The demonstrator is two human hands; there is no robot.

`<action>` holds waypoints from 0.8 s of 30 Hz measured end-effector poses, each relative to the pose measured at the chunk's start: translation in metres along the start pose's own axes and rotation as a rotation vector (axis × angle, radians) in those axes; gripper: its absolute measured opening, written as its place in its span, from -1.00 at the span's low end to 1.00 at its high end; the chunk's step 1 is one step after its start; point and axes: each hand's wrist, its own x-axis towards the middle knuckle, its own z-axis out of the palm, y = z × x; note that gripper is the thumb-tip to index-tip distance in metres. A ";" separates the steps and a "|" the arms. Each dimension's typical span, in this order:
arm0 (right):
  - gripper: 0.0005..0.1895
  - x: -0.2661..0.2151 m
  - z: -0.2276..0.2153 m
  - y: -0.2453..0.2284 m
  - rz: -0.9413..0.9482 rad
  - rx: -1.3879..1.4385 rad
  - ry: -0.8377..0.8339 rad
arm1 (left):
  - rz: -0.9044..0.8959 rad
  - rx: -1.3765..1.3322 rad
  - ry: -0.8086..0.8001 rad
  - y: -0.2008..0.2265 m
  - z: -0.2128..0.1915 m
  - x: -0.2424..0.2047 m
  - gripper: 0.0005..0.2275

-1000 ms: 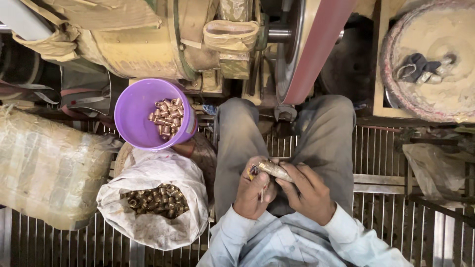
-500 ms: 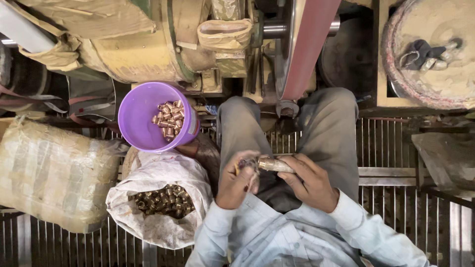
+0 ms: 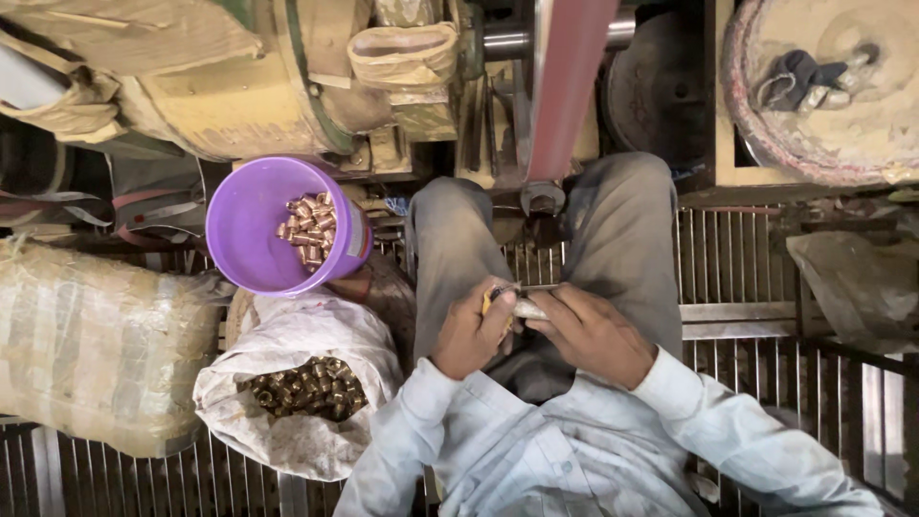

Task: The person sits on a metal grate floor and repeatedly picks small brass-colored metal parts from a white sack. They press each part against a vertical belt sander to smooth or shape it, then place the finished part into a purple bucket. The process is repeated continuously.

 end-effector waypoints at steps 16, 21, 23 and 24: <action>-0.69 -0.008 0.064 0.026 0.462 0.723 -0.167 | -0.053 -0.113 -0.046 -0.050 -0.006 0.035 -0.78; -0.63 0.007 0.073 0.024 1.204 1.584 -0.249 | -0.005 -0.027 0.029 -0.049 -0.013 0.035 -0.79; -0.65 0.013 0.068 0.023 1.221 1.682 -0.298 | 0.016 -0.004 0.046 -0.052 -0.012 0.033 -0.78; -0.65 0.021 0.065 0.026 1.212 1.727 -0.320 | 0.042 0.012 0.059 -0.052 -0.014 0.038 -0.77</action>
